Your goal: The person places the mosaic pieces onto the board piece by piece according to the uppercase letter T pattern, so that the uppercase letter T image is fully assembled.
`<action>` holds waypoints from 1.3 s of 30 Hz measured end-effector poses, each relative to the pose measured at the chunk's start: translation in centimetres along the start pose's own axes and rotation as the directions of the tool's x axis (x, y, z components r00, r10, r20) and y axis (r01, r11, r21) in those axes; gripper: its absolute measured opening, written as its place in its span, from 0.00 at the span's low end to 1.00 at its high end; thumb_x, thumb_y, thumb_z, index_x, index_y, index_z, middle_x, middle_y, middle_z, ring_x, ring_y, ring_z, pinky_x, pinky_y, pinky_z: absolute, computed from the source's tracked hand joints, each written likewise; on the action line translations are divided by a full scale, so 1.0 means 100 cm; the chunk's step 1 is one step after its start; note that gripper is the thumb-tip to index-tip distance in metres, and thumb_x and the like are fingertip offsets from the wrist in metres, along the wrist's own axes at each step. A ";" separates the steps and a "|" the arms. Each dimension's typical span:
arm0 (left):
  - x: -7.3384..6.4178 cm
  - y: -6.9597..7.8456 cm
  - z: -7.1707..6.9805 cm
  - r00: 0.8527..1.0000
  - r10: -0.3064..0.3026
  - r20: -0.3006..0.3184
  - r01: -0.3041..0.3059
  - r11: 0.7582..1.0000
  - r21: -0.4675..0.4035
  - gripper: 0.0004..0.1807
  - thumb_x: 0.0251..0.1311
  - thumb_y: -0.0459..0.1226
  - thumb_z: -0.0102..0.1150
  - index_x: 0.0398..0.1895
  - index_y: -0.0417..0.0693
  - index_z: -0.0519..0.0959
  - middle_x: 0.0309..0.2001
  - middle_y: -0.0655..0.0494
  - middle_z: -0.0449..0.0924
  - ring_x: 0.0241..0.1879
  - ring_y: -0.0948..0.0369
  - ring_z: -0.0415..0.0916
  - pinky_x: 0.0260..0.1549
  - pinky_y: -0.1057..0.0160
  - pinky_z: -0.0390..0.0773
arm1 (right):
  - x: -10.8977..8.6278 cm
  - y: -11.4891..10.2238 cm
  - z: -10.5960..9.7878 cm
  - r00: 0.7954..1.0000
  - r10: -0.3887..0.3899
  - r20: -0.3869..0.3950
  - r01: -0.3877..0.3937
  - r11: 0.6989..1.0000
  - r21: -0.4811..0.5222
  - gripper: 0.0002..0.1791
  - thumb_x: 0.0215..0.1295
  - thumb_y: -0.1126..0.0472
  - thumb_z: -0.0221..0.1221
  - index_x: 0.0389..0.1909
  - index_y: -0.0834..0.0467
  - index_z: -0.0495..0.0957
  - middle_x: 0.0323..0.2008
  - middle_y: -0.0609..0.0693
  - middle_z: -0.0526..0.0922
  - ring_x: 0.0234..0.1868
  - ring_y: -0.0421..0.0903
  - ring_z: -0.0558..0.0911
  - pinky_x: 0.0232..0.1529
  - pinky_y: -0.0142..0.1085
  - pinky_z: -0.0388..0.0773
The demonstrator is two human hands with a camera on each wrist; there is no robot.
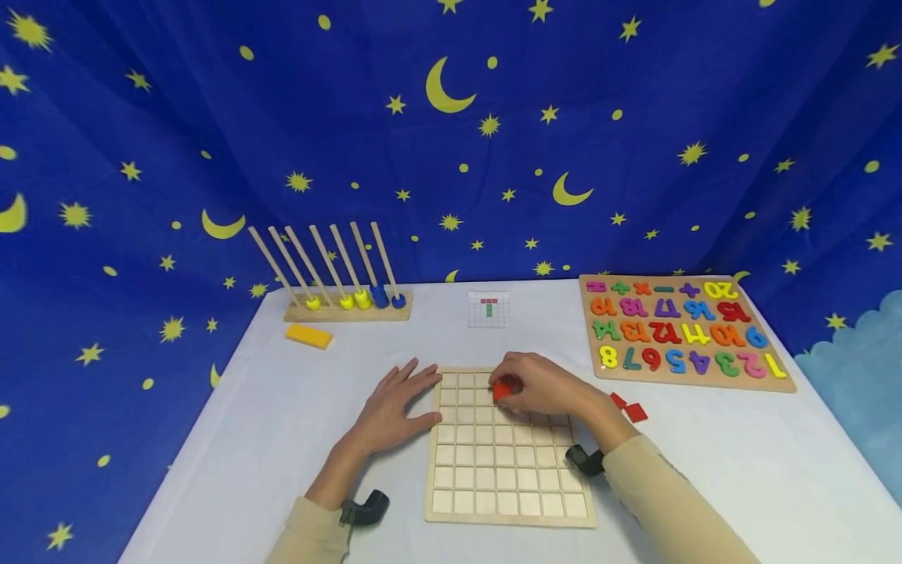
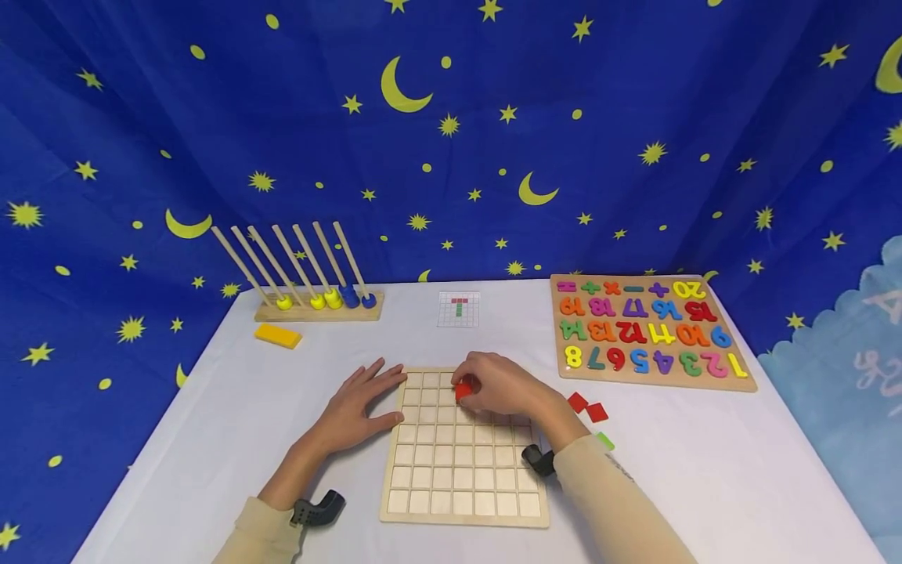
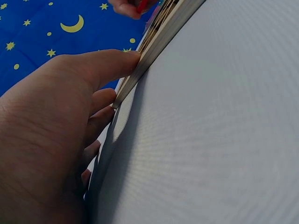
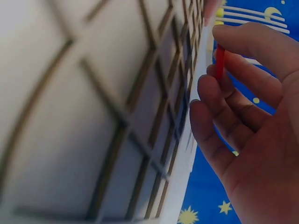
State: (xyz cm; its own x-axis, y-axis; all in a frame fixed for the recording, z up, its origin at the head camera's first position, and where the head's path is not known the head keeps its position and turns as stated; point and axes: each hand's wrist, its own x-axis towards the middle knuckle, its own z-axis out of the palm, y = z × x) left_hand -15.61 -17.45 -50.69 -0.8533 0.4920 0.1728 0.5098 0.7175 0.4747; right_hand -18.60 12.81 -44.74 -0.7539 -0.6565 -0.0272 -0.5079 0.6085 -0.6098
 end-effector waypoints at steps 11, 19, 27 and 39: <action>0.002 0.001 -0.002 1.000 -0.008 0.014 0.008 1.000 -0.002 0.37 0.58 0.61 0.58 0.69 0.59 0.68 0.71 0.66 0.60 0.73 0.57 0.45 0.71 0.52 0.42 | 0.018 -0.003 0.004 0.999 0.020 0.040 -0.018 0.999 -0.042 0.15 0.55 0.54 0.69 0.44 0.51 0.84 0.36 0.37 0.78 0.35 0.36 0.76 0.39 0.31 0.76; 0.002 0.001 -0.003 1.000 -0.010 0.014 0.010 1.000 -0.002 0.37 0.58 0.61 0.58 0.69 0.59 0.68 0.71 0.66 0.59 0.73 0.56 0.45 0.70 0.52 0.42 | 0.025 -0.008 0.014 0.999 -0.010 0.038 0.013 0.997 -0.079 0.14 0.55 0.55 0.69 0.43 0.50 0.83 0.36 0.38 0.77 0.36 0.37 0.75 0.41 0.34 0.76; 0.002 0.002 -0.003 0.999 -0.022 0.032 0.023 1.000 -0.006 0.37 0.58 0.61 0.57 0.69 0.60 0.67 0.71 0.66 0.59 0.73 0.56 0.44 0.71 0.53 0.40 | 0.025 -0.009 0.018 1.000 -0.002 0.018 0.003 0.996 -0.087 0.14 0.53 0.56 0.70 0.42 0.51 0.83 0.36 0.39 0.77 0.35 0.37 0.75 0.41 0.34 0.76; 0.002 0.001 -0.002 1.000 -0.015 0.027 0.015 1.000 -0.001 0.37 0.58 0.62 0.56 0.69 0.59 0.67 0.71 0.66 0.59 0.73 0.56 0.44 0.71 0.53 0.40 | 0.024 -0.010 0.019 1.000 0.001 0.013 0.001 0.996 -0.091 0.15 0.52 0.57 0.70 0.43 0.52 0.84 0.35 0.39 0.77 0.35 0.36 0.75 0.41 0.32 0.76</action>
State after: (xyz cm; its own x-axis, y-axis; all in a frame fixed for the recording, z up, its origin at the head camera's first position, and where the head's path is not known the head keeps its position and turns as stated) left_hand -15.75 -17.38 -50.46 -0.8578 0.4939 0.1421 0.4964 0.7247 0.4779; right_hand -19.13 9.77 -45.74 -0.7485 -0.6620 -0.0381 -0.5444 0.6462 -0.5348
